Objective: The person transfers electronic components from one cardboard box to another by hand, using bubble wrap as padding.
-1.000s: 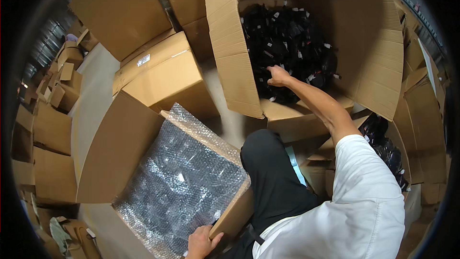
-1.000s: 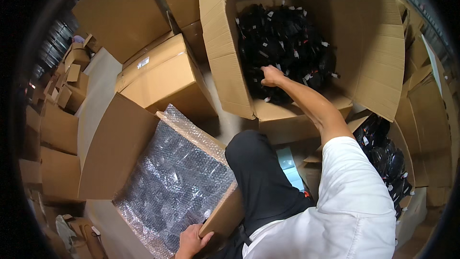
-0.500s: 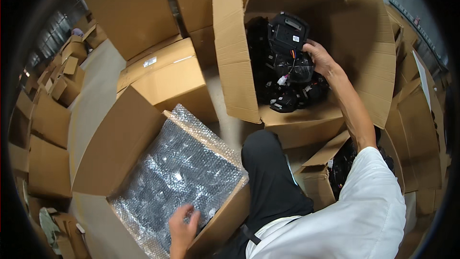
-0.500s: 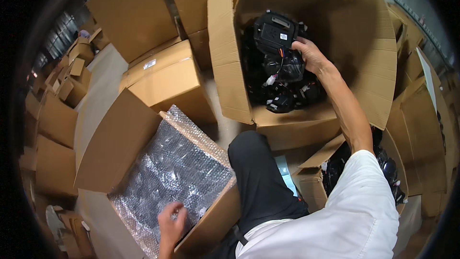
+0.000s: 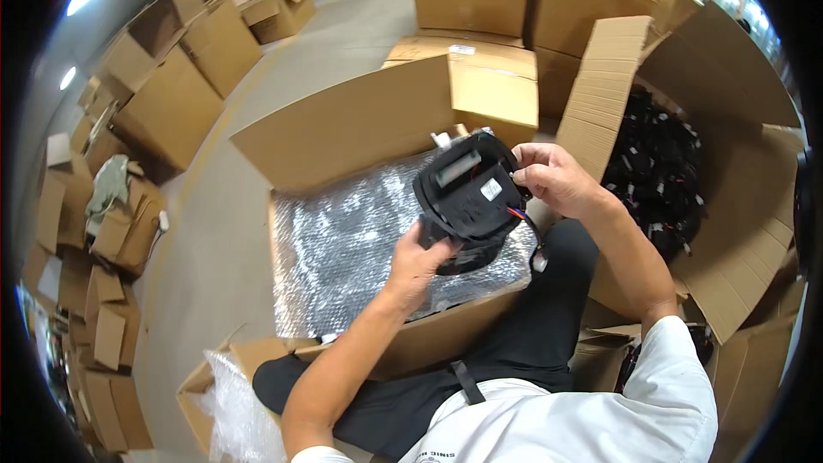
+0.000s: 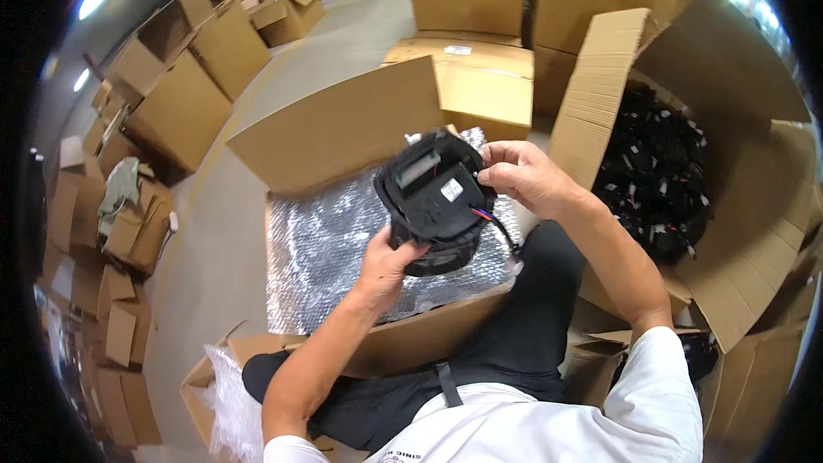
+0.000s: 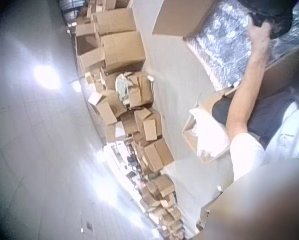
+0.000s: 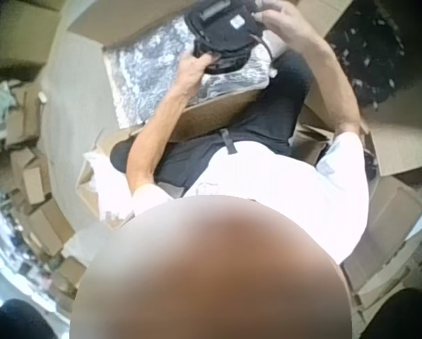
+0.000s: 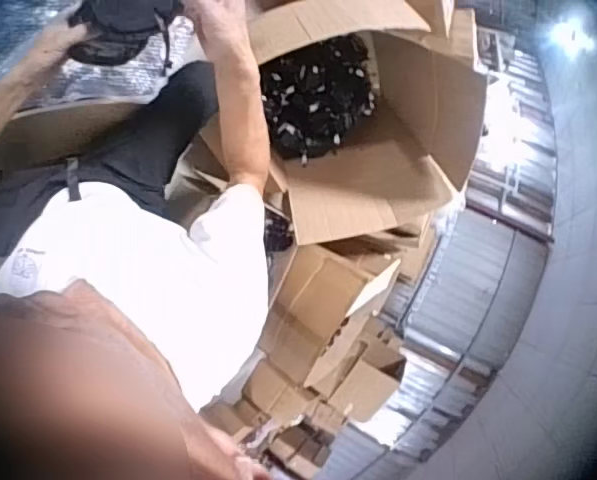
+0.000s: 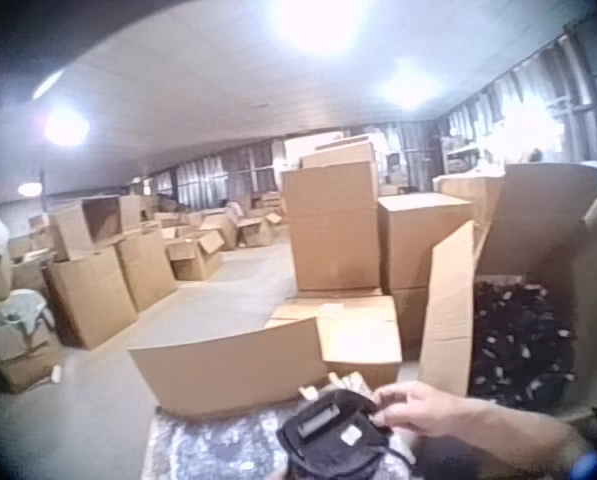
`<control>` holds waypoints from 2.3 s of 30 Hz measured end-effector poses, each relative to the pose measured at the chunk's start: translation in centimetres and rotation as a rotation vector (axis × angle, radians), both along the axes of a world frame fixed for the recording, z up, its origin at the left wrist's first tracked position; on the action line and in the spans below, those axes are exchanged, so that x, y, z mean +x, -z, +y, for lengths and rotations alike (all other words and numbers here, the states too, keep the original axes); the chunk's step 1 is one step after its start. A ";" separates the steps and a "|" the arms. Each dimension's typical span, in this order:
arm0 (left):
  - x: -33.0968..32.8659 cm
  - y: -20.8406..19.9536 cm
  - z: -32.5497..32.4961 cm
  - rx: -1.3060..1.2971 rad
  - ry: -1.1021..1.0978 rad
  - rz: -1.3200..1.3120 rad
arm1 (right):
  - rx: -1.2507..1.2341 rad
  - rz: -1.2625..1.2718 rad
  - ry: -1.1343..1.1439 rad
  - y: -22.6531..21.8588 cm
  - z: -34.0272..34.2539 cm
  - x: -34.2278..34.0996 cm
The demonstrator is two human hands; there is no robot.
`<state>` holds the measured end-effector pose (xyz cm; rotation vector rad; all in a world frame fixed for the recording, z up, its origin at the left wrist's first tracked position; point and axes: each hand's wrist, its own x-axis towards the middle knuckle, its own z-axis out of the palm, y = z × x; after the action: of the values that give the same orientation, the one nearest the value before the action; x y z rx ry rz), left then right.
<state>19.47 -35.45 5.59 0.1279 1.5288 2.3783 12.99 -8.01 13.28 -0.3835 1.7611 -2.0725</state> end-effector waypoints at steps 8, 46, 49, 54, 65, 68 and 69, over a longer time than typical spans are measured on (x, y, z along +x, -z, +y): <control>3.4 -0.9 -6.9 0.296 -0.100 -0.188 | 0.523 1.172 0.361 -2.0 -12.6 1.0; 4.8 -5.7 -25.8 -0.149 -1.149 0.222 | 0.668 1.171 -0.121 16.4 -37.9 -3.3; 4.2 -5.9 -24.4 -0.156 -1.124 0.217 | 0.433 1.445 -0.601 21.2 -36.7 4.3; 3.9 -4.3 -25.0 -0.141 -1.109 0.097 | 0.468 0.968 -0.359 15.9 -36.1 1.9; 4.6 -4.8 -22.1 -0.900 -0.268 0.047 | 0.133 0.125 -1.018 7.3 -31.1 1.0; 3.4 -4.1 -22.9 -1.004 -0.800 0.182 | 0.235 -0.042 -0.769 8.2 -28.9 -1.2; 3.5 -4.4 -23.8 -1.016 -0.805 0.178 | 0.152 -0.033 -0.536 9.1 -29.0 -1.9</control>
<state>22.97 -59.29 9.98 -0.6169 3.0839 1.6818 11.11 -37.05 4.16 -0.6848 1.5664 -1.5510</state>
